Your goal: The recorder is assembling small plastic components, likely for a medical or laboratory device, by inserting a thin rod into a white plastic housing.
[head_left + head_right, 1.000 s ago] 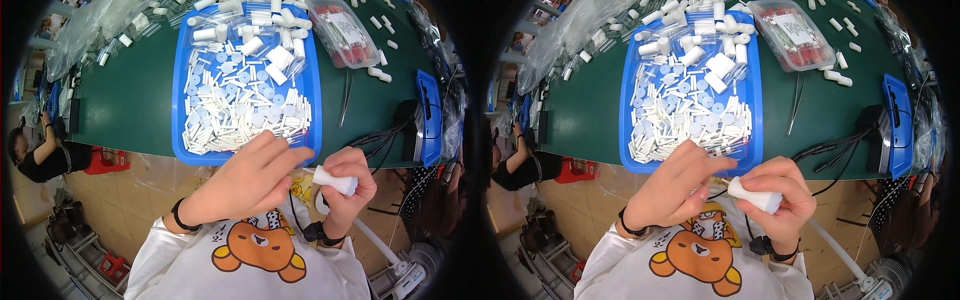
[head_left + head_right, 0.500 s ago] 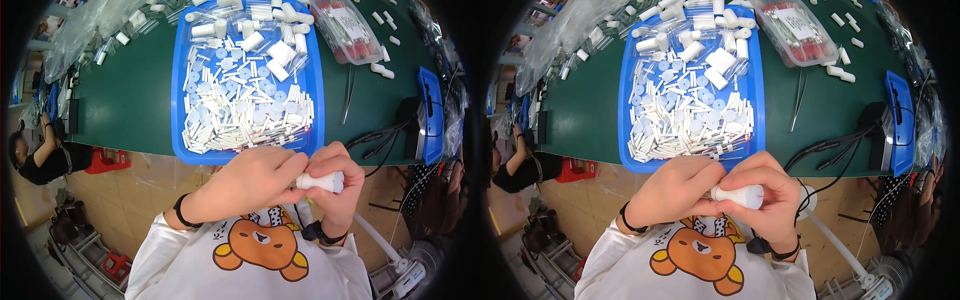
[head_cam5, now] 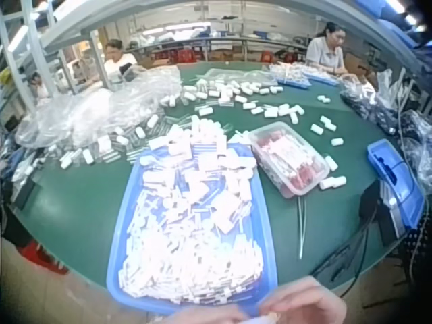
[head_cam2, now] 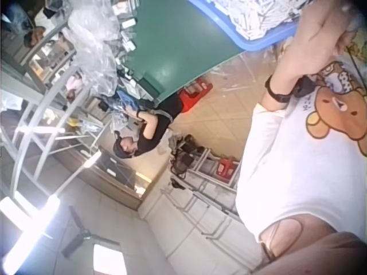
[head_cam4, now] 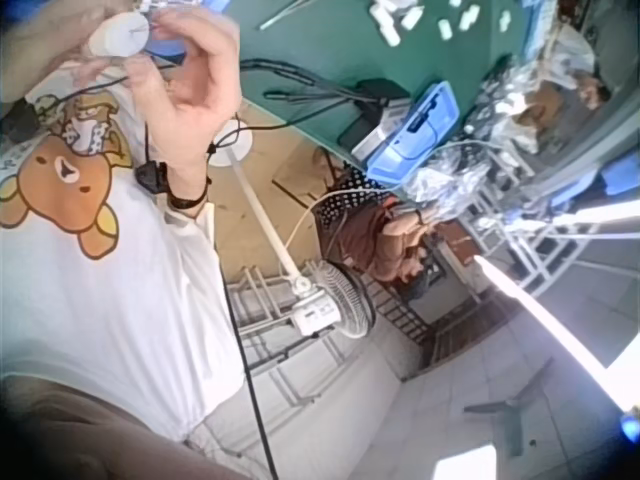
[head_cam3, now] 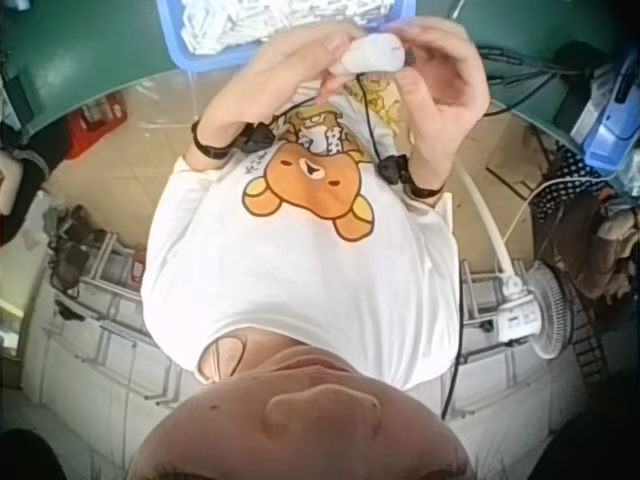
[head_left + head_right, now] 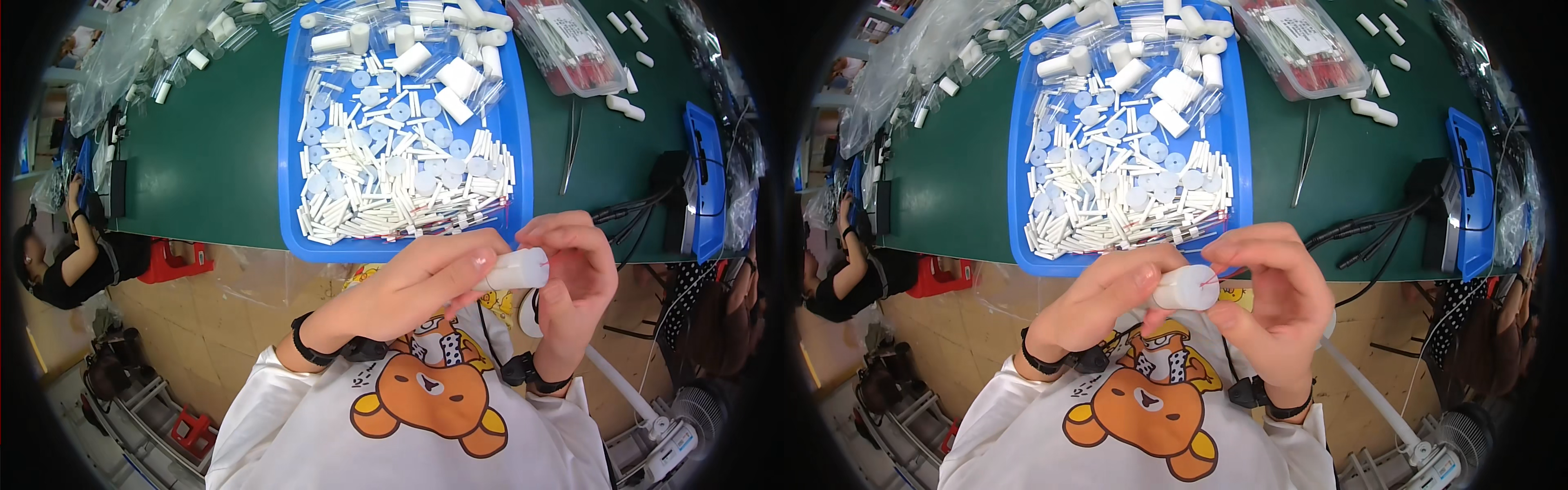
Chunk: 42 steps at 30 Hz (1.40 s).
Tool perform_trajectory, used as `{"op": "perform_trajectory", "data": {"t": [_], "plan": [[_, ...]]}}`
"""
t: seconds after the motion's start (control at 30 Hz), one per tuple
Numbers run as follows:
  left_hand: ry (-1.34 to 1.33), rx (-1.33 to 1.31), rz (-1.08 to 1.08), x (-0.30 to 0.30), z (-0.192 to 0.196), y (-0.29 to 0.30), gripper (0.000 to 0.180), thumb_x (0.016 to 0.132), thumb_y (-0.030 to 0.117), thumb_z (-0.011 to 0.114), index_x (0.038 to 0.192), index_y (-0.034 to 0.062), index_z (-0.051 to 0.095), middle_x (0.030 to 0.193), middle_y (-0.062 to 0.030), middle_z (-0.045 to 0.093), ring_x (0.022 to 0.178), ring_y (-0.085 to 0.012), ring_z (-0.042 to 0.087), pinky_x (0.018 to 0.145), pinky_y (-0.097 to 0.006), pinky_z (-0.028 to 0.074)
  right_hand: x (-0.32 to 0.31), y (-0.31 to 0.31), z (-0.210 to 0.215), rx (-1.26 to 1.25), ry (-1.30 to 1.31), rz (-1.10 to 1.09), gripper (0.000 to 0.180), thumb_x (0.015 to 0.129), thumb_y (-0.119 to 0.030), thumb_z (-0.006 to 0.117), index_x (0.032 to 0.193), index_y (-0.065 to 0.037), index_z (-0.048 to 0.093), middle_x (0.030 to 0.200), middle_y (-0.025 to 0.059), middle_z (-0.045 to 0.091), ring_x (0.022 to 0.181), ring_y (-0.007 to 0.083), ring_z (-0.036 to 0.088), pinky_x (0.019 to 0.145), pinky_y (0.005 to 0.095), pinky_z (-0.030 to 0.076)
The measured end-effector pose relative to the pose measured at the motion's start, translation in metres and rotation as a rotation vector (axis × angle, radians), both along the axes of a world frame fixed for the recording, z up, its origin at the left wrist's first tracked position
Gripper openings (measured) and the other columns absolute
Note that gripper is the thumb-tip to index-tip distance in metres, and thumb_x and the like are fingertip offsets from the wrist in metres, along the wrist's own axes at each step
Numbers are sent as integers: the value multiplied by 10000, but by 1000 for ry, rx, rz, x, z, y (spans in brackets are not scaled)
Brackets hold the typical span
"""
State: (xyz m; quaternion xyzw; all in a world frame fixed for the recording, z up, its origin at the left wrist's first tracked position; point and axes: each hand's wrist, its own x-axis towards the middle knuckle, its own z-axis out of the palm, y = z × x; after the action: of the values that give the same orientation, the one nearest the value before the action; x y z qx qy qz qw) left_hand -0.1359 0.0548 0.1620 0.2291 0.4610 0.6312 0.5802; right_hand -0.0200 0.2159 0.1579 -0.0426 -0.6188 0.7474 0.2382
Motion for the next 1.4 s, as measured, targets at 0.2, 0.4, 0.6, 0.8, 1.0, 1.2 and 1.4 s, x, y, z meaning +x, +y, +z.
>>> {"op": "perform_trajectory", "data": {"t": [0.2, 0.4, 0.6, 0.8, 1.0, 1.2, 1.4], "plan": [[-310, 155, 2, 19, 4, 5, 478, 994, 399, 382, 1274, 12, 383, 780, -86, 525, 628, -138, 500, 577, -271, 423, -4, -1, -3, 147, 32, -5, 280, 760, 62, 680, 1022, 53, 581, 1064, 197, 608, 998, 283, 614, 885, 383, 491], [-490, 209, -88, 20, -2, 4, 350, 1034, 346, 298, 1190, 39, 361, 779, -7, 429, 645, -91, 405, 615, -228, 397, -11, -9, 2, -14, 46, 14, 290, 704, 85, 702, 978, 44, 616, 1024, 183, 652, 910, 275, 644, 831, 352, 502], [-386, 173, -25, 22, -6, 1, 352, 1035, 331, 294, 1182, 36, 417, 766, 0, 414, 628, -65, 383, 572, -205, 356, -11, -4, 2, 466, 12, -114, 308, 622, 54, 769, 912, 14, 677, 930, 110, 679, 820, 222, 618, 704, 304, 463], [-315, 105, 46, 24, -3, -2, 401, 999, 331, 379, 1171, -24, 454, 700, 3, 428, 576, -73, 392, 531, -218, 346, -4, -10, 4, 610, 12, -101, 278, 608, 39, 759, 862, -9, 656, 937, 112, 671, 836, 248, 598, 728, 335, 465], [-356, 72, -44, 19, -21, -26, 249, 988, 253, 445, 1090, 33, 502, 708, 26, 454, 585, -48, 396, 535, -210, 340, 11, -24, 4, 512, -88, 196, 328, 621, -49, 744, 937, -10, 665, 1074, 118, 626, 954, 283, 571, 833, 378, 450], [-74, -150, -187, 19, -33, -67, 284, 1003, 274, 430, 897, 30, 530, 696, 32, 473, 592, -39, 389, 529, -204, 328, 42, -74, -41, -398, -251, 116, 288, 985, -140, 397, 1087, 80, 553, 1185, 199, 561, 997, 272, 611, 795, 344, 526], [-226, -117, -65, 28, -57, -101, 250, 1008, 235, 425, 888, 35, 516, 693, 29, 444, 616, -62, 404, 547, -215, 347, 19, -63, -47, -280, -503, 168, 316, 1009, -158, 360, 1167, 82, 491, 1186, 214, 557, 998, 242, 627, 811, 338, 531]]}}
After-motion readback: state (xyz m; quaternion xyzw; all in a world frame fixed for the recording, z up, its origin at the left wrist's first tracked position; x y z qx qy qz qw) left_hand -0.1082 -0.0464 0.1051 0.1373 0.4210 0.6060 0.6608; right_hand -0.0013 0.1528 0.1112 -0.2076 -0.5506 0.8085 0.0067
